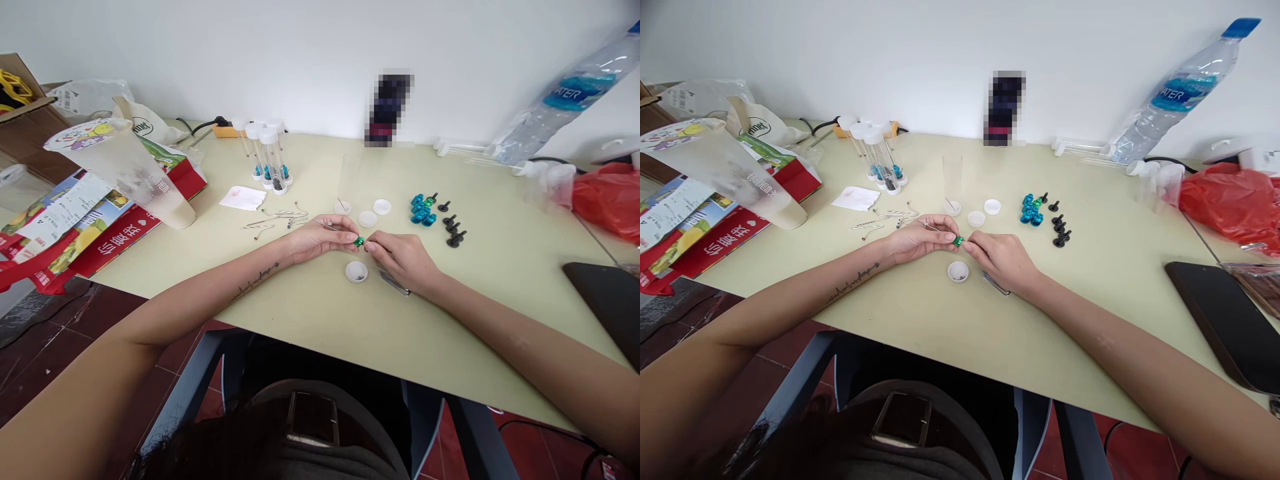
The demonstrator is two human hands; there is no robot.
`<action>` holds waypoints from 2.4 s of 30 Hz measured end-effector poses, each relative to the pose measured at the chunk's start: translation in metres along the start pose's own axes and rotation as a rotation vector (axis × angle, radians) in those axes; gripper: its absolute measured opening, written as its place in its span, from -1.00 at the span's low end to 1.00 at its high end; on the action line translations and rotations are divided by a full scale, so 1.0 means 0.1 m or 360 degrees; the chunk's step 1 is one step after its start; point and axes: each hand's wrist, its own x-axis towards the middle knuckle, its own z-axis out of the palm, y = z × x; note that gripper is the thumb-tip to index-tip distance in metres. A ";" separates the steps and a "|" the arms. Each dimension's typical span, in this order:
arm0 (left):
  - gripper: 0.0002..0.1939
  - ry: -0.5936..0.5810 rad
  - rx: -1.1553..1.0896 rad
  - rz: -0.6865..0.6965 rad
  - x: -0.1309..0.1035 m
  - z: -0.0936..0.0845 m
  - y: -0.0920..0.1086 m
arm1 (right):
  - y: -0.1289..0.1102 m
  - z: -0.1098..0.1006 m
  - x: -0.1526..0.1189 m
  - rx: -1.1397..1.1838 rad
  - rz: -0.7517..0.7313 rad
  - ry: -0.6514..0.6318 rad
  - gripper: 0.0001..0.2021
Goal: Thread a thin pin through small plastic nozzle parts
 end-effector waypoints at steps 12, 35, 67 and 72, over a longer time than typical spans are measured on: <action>-0.71 -0.0005 0.0032 0.0009 0.00 0.00 0.00 | 0.02 0.03 -0.01 -0.0032 -0.0019 0.0046 -0.58; -0.72 -0.0017 0.0050 0.0006 -0.01 0.01 0.01 | 0.01 0.02 0.00 -0.0037 -0.0005 0.0043 -0.58; -0.73 -0.0011 0.0031 0.0016 0.00 -0.01 0.00 | 0.00 0.02 -0.01 -0.0011 -0.0002 0.0040 -0.58; -0.73 -0.0003 0.0028 0.0013 0.00 0.00 0.00 | -0.01 0.02 -0.01 -0.0001 -0.0002 0.0043 -0.59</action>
